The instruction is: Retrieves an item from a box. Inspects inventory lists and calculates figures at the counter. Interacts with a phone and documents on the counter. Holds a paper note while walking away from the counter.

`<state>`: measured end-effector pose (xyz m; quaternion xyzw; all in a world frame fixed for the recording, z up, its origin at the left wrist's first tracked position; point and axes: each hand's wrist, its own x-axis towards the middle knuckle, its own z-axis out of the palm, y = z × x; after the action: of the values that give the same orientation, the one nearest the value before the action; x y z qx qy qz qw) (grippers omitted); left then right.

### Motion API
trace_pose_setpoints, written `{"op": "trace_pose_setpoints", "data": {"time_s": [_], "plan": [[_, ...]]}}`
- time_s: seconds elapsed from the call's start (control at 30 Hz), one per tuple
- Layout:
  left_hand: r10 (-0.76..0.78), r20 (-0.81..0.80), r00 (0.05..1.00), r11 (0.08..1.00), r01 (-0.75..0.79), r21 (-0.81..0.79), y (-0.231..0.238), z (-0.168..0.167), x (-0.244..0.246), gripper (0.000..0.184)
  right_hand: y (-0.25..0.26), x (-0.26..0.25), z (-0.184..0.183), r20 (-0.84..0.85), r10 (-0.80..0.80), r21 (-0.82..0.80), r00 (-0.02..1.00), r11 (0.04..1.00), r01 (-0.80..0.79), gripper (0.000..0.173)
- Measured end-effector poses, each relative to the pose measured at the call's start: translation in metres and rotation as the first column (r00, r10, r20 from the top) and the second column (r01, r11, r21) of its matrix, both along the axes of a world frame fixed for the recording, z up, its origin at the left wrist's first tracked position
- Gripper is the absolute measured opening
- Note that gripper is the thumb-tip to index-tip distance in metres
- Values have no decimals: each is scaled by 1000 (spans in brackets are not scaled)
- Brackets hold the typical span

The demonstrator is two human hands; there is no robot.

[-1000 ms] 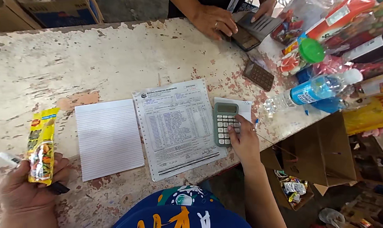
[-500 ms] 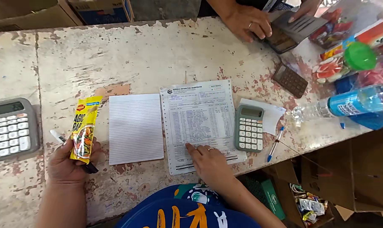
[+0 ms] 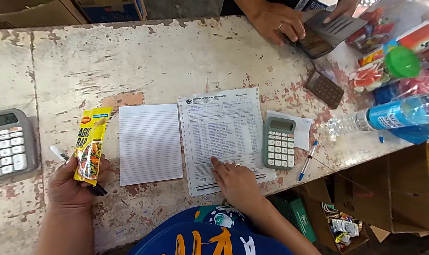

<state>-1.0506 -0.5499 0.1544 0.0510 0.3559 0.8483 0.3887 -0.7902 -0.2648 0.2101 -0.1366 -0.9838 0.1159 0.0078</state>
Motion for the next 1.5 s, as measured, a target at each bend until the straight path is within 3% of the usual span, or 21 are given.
{"op": "trace_pose_setpoints", "data": {"time_s": [1.07, 1.5], "plan": [[-4, 43, 999, 1000, 3, 31, -1, -1, -1, 28, -1, 8, -3, -61, -12, -15, 998, 1000, 11, 38], [16, 12, 1000, 1000, -16, 4, 1, 2, 2, 29, 13, 31, -2, -113, -120, -30, 986, 993, 118, 38]]}}
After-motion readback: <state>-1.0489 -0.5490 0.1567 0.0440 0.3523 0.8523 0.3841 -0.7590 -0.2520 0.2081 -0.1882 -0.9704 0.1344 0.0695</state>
